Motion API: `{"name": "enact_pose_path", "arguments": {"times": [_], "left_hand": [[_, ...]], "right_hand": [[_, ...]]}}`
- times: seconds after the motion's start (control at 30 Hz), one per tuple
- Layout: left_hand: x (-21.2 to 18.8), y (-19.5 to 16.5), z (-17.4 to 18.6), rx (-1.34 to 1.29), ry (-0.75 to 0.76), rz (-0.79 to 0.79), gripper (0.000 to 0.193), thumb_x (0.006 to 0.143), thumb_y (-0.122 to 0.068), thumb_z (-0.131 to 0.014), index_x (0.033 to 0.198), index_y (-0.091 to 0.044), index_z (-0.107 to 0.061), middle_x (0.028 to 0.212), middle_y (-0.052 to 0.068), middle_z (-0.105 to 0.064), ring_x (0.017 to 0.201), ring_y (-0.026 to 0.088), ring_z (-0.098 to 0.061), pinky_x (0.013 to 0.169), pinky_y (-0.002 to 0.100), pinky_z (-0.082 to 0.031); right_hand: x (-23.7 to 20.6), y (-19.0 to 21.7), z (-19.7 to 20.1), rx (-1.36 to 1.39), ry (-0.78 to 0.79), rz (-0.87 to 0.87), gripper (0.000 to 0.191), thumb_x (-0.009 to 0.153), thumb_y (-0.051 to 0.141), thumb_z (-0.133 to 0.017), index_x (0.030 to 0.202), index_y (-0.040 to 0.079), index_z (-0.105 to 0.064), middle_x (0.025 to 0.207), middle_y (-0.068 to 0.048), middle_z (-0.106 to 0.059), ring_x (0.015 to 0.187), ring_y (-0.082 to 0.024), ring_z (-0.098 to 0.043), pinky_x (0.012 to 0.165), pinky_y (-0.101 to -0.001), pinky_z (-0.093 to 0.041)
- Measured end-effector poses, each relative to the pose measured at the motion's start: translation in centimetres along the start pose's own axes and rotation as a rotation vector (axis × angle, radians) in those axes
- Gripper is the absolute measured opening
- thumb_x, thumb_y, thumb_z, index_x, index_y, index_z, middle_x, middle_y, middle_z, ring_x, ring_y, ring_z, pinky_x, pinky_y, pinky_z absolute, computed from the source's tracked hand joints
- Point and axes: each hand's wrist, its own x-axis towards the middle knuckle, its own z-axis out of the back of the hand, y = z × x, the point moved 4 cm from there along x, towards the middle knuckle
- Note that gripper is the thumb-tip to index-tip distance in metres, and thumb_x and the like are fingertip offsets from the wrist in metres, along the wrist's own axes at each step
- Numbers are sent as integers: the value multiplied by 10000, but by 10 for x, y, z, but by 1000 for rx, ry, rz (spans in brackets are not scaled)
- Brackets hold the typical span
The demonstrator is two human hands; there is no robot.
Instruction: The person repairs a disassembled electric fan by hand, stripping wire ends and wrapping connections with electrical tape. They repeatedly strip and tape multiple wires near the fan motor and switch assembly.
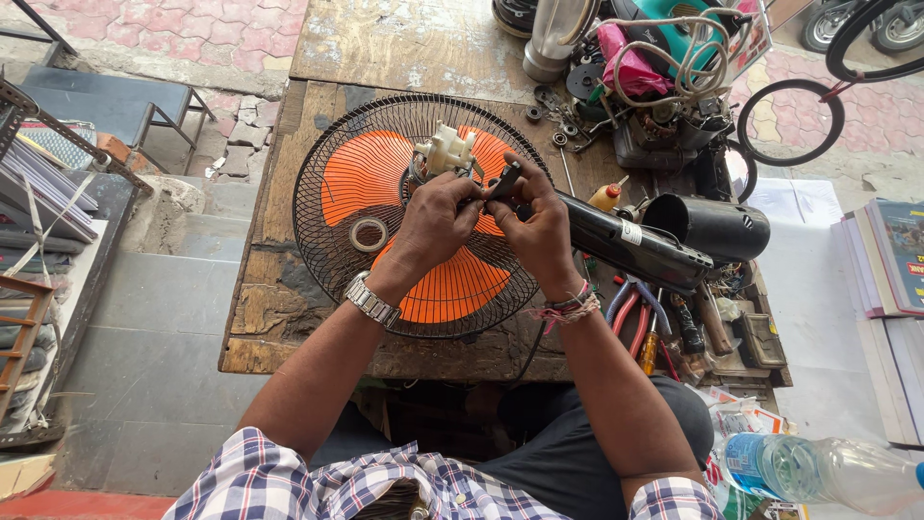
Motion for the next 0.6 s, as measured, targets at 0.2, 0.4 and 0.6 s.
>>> {"name": "enact_pose_path", "arguments": {"times": [0.2,0.4,0.6], "left_hand": [[1,-3,1,-19,-18,-20,107,938,-100,-670,974,-18,-728,850,68,-635,735,180,-644,664,358,-533],[0,-2,2,-37,-2,-4,105,932,-91,-664,963,-10,-723,857,72,-631,735,180,-637,658,355,-534],[0,-1,5,-54,40,-17,120,950,-114,-670,980,-15,-731,858,71,-626,738,183,-627,664,355,-528]], "right_hand": [[2,-12,0,120,3,-81,636,945,-38,-705,1509,76,-434,1088,-84,-731,1051,-137,-711,962,-285,-592],[-2,-10,-7,-69,-79,3,658,935,0,-735,1514,95,-437,1068,-69,-734,994,-129,-721,924,-279,-619],[-3,-5,-7,-187,-110,26,666,931,22,-754,1514,114,-444,1019,-48,-718,920,-130,-709,845,-287,-623]]}}
